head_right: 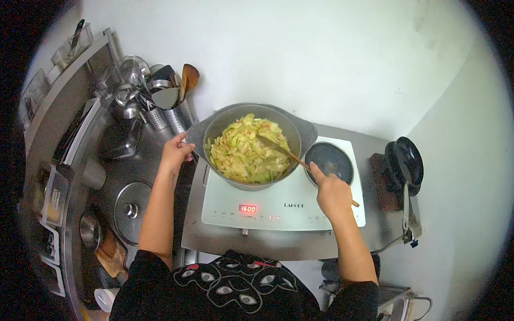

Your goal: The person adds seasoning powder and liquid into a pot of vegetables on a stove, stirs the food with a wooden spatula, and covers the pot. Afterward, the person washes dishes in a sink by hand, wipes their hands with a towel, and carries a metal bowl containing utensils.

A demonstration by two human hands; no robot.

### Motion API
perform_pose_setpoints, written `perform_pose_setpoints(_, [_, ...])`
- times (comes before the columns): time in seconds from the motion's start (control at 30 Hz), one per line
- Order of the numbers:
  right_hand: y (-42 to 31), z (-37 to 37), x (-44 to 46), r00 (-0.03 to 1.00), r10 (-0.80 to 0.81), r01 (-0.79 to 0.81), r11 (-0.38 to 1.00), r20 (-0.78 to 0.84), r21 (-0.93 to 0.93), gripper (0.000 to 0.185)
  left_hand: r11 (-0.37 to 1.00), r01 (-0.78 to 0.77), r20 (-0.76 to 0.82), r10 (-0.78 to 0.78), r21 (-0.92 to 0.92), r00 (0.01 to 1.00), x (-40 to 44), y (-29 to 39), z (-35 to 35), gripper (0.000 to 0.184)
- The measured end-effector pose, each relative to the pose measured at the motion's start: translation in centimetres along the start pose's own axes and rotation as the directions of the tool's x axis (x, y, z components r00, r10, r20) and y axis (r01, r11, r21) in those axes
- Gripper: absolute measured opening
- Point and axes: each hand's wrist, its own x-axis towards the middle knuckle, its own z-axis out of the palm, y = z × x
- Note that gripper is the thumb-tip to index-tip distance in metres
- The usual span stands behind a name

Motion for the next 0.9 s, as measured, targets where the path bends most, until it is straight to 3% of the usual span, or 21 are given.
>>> perform_pose_setpoints(0.1, [-0.2,-0.6,3.2,1.000,0.008,-0.007,0.997,0.005,-0.079,0.051,1.000,-0.004,0.013,0.005,-0.020,1.000,-0.2,-0.1,-0.2,0.065])
perform_pose_setpoints(0.2, [-1.2,-1.0,8.8,0.990,0.071,-0.055,0.991,0.123,-0.125,0.038,1.000,0.010,-0.008,-0.010,0.001,1.000,-0.2,-0.2,-0.1,0.066])
perform_pose_setpoints(0.27, [-2.0,0.5,12.5,0.993,0.020,-0.012,0.997,0.117,-0.071,0.033,1.000,0.010,-0.002,-0.010,0.003,1.000,-0.2,-0.2,-0.1,0.067])
perform_pose_setpoints(0.43, [-6.9,0.6,14.0,0.913,-0.238,0.286,0.952,0.331,-0.105,0.034,1.000,0.015,0.006,-0.015,-0.003,1.000,0.0,-0.4,-0.2,0.067])
perform_pose_setpoints(0.53, [-7.5,-1.8,9.5,0.889,-0.374,0.422,0.894,0.264,-0.152,0.037,1.000,0.021,-0.001,-0.021,0.000,1.000,-0.3,-0.5,-0.3,0.067])
perform_pose_setpoints(0.6, [-4.6,-2.7,7.7,0.892,-0.413,0.444,0.876,0.182,-0.187,0.051,1.000,0.015,-0.011,-0.015,0.013,1.000,-0.4,-0.1,-0.2,0.067])
perform_pose_setpoints(0.67, [-2.6,-4.5,6.6,0.927,-0.339,0.373,0.876,0.159,-0.307,0.052,1.000,0.003,-0.008,-0.003,0.021,1.000,-0.2,-0.6,-0.3,0.063])
perform_pose_setpoints(0.77, [-1.3,-3.5,5.4,0.899,-0.435,0.429,0.860,0.041,-0.276,0.045,1.000,0.005,-0.015,-0.005,-0.005,1.000,-0.3,-0.7,-0.1,0.064])
perform_pose_setpoints(0.8, [-1.2,-2.8,5.1,0.872,-0.489,0.484,0.852,0.028,-0.200,0.047,1.000,0.005,-0.021,-0.006,-0.019,1.000,-0.3,-0.6,0.1,0.065])
perform_pose_setpoints(0.9, [0.6,-2.8,5.6,0.890,-0.440,0.456,0.867,0.122,-0.202,0.049,1.000,0.000,-0.039,0.000,0.002,0.999,-0.5,-0.6,0.1,0.066])
